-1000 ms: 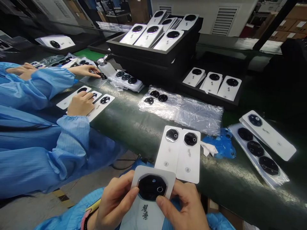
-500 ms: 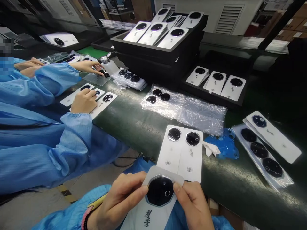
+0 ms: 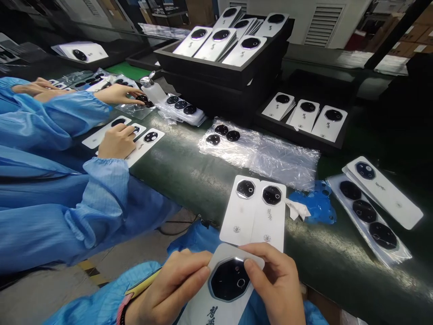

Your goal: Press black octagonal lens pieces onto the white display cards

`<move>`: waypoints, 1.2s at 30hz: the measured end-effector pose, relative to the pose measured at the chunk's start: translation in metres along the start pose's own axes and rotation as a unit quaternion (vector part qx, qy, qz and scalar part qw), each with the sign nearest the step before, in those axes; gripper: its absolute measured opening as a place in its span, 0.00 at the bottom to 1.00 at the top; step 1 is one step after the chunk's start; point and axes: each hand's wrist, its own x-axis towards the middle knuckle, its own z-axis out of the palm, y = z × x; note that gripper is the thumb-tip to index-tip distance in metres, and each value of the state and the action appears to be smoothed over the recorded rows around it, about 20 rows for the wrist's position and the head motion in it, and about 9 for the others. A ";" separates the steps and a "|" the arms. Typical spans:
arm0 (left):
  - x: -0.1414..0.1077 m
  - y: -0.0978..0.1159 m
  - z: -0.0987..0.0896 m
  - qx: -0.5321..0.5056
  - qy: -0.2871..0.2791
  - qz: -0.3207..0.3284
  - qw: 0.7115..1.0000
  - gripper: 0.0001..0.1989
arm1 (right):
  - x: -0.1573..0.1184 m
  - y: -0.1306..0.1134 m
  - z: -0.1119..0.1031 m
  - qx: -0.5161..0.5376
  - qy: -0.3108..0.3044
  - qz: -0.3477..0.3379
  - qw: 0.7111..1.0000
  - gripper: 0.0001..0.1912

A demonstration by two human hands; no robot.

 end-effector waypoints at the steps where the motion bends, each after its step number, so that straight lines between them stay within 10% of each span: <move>1: -0.001 -0.002 0.001 -0.006 -0.014 0.009 1.000 0.24 | -0.001 -0.003 0.000 -0.014 -0.008 -0.008 1.000 0.10; 14: -0.006 -0.012 0.004 0.004 -0.041 0.099 0.994 0.16 | -0.011 -0.015 0.003 -0.044 0.016 -0.043 0.998 0.05; 20: 0.000 -0.010 0.008 -0.083 -0.081 -0.062 0.991 0.19 | 0.004 -0.004 0.001 -0.082 -0.023 -0.014 0.996 0.11; 22: 0.002 -0.013 0.014 -0.221 -0.086 -0.154 0.959 0.17 | 0.009 -0.004 0.001 -0.119 -0.015 -0.013 0.993 0.13; 25: 0.004 -0.021 0.025 -0.494 -0.093 -0.279 0.818 0.28 | 0.015 -0.002 -0.004 -0.217 0.002 -0.053 0.975 0.14; 28: 0.004 -0.030 0.033 -0.613 -0.080 -0.328 0.715 0.34 | 0.020 0.013 -0.015 -0.337 0.059 -0.160 0.926 0.18; 30: 0.002 -0.036 0.030 -0.604 -0.025 -0.334 0.723 0.32 | 0.024 0.029 -0.023 -0.440 0.136 -0.253 0.851 0.20; 34: 0.002 -0.045 0.010 -0.558 0.127 -0.358 0.738 0.41 | 0.029 0.063 -0.025 -0.621 0.033 -0.383 0.683 0.31; 36: 0.003 -0.048 -0.005 -0.554 0.194 -0.350 0.730 0.48 | 0.029 0.076 -0.020 -0.664 0.050 -0.377 0.644 0.33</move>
